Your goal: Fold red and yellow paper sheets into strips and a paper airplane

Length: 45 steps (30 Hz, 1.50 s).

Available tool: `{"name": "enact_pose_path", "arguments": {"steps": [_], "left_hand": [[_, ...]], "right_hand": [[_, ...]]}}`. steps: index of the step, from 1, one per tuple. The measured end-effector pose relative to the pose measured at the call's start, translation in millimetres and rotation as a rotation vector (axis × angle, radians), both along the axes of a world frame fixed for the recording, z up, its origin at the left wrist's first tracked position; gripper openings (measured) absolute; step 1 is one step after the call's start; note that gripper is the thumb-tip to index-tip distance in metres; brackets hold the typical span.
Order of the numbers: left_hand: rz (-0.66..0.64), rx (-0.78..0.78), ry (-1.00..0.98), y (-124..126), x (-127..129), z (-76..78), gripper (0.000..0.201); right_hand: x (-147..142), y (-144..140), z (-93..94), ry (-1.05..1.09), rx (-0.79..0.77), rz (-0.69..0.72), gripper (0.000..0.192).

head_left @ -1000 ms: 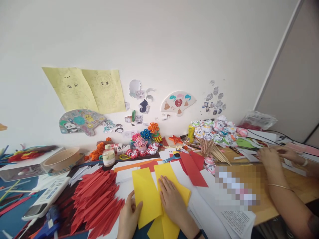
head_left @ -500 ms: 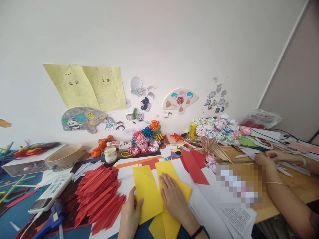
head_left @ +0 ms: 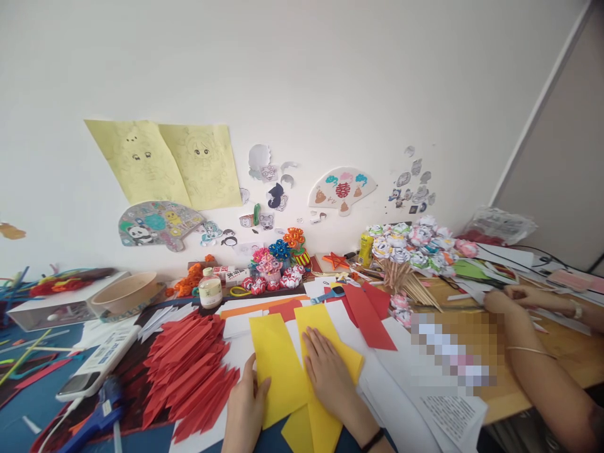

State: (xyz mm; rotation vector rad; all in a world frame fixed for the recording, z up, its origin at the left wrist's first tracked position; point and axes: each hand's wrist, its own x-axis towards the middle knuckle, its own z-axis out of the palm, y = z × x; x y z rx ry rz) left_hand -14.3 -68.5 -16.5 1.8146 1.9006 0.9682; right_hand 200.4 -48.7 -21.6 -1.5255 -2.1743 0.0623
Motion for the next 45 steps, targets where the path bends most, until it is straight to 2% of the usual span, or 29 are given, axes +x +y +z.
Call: {"name": "enact_pose_path", "arguments": {"steps": [6,13,16,20,23,27,30,33,36,39,42,45], "left_hand": [[0.028,-0.014,0.043,-8,-12,2.1,0.056],[0.038,0.021,0.01,-9,-9,3.8,0.053],[0.013,0.035,-0.085,-9,-10,6.7,0.053],[-0.037,0.069,-0.327,-6,-8,19.4,0.054],[-0.105,0.09,-0.541,0,0,36.5,0.055],[-0.245,0.079,-0.779,21,16,65.4,0.053],[-0.331,0.054,-0.866,45,25,83.8,0.047],[-0.386,0.066,-0.886,73,28,91.5,0.044],[-0.408,0.084,-0.874,96,28,84.9,0.045],[-0.35,0.107,-0.838,109,26,69.8,0.042],[-0.232,0.137,-0.841,112,18,57.0,0.042],[-0.084,0.176,-0.813,110,6,50.7,0.043]], "right_hand": [[0,-1,1.8,-0.004,-0.016,0.003,0.049],[0,-2,1.5,0.048,-0.035,0.003,0.049],[2,-1,2.1,0.162,-0.043,0.01,0.047],[6,2,5.7,0.467,-0.008,-0.017,0.04],[7,7,18.5,0.721,-0.011,0.003,0.037],[3,21,53.3,0.969,-0.133,0.122,0.042],[-1,39,79.8,1.071,-0.219,0.24,0.043],[-3,59,89.4,1.176,-0.238,0.27,0.044],[-3,76,78.8,1.241,-0.219,0.216,0.046],[5,87,60.0,1.139,-0.193,0.089,0.044],[21,91,41.8,0.928,-0.094,-0.102,0.042],[36,93,24.3,0.544,0.024,-0.273,0.039]]}}
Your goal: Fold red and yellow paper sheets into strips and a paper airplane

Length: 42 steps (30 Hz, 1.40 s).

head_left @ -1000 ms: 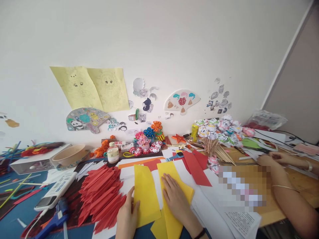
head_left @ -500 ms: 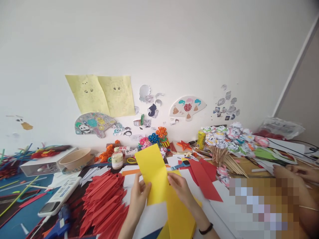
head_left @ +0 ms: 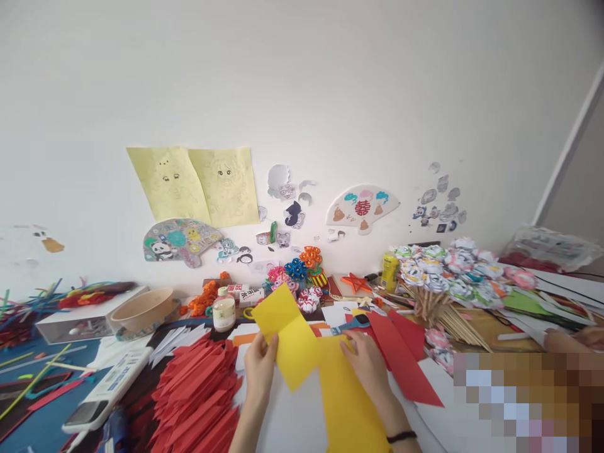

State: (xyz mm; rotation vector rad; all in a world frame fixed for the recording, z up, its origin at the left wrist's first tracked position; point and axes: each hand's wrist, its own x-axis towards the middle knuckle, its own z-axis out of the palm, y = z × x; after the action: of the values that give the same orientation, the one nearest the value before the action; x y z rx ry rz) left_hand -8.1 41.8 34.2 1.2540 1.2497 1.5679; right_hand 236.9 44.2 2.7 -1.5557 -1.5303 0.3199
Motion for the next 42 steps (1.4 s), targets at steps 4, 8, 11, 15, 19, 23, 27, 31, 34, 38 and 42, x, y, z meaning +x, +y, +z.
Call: {"name": "enact_pose_path", "arguments": {"steps": [4,8,11,15,19,23,27,31,34,38,42], "left_hand": [[0.065,-0.018,-0.027,-1,-9,-2.5,0.039],[0.063,-0.025,-0.079,-1,-9,-2.9,0.039],[0.073,-0.048,-0.109,-2,-9,-2.6,0.041],[0.089,-0.082,-0.157,-4,-8,1.2,0.046],[0.1,-0.077,-0.158,-6,-9,5.2,0.046],[0.167,-0.059,-0.184,-6,-12,3.9,0.043],[0.175,-0.085,-0.223,-5,-14,3.0,0.046],[0.165,-0.105,-0.255,-6,-13,3.9,0.046],[0.132,-0.123,-0.272,-6,-13,2.9,0.046],[0.098,-0.131,-0.292,-4,-14,-0.5,0.05],[0.097,-0.145,-0.309,-4,-15,-2.1,0.051]], "right_hand": [[5,0,-15.5,-0.362,-0.09,-0.052,0.05],[2,2,-14.7,-0.426,-0.147,-0.065,0.054],[4,4,-11.1,-0.354,-0.14,-0.057,0.038],[8,8,-8.6,-0.082,-0.072,0.002,0.022],[8,7,0.6,0.447,-0.108,0.232,0.026],[7,0,13.0,0.956,-0.098,0.327,0.044],[9,-2,13.0,1.204,-0.059,0.305,0.053],[12,-2,10.4,1.333,-0.065,0.325,0.061],[14,-3,14.0,1.392,-0.085,0.398,0.058],[19,-4,17.9,1.408,-0.109,0.408,0.05],[23,-11,17.5,1.277,-0.053,0.359,0.037]]}}
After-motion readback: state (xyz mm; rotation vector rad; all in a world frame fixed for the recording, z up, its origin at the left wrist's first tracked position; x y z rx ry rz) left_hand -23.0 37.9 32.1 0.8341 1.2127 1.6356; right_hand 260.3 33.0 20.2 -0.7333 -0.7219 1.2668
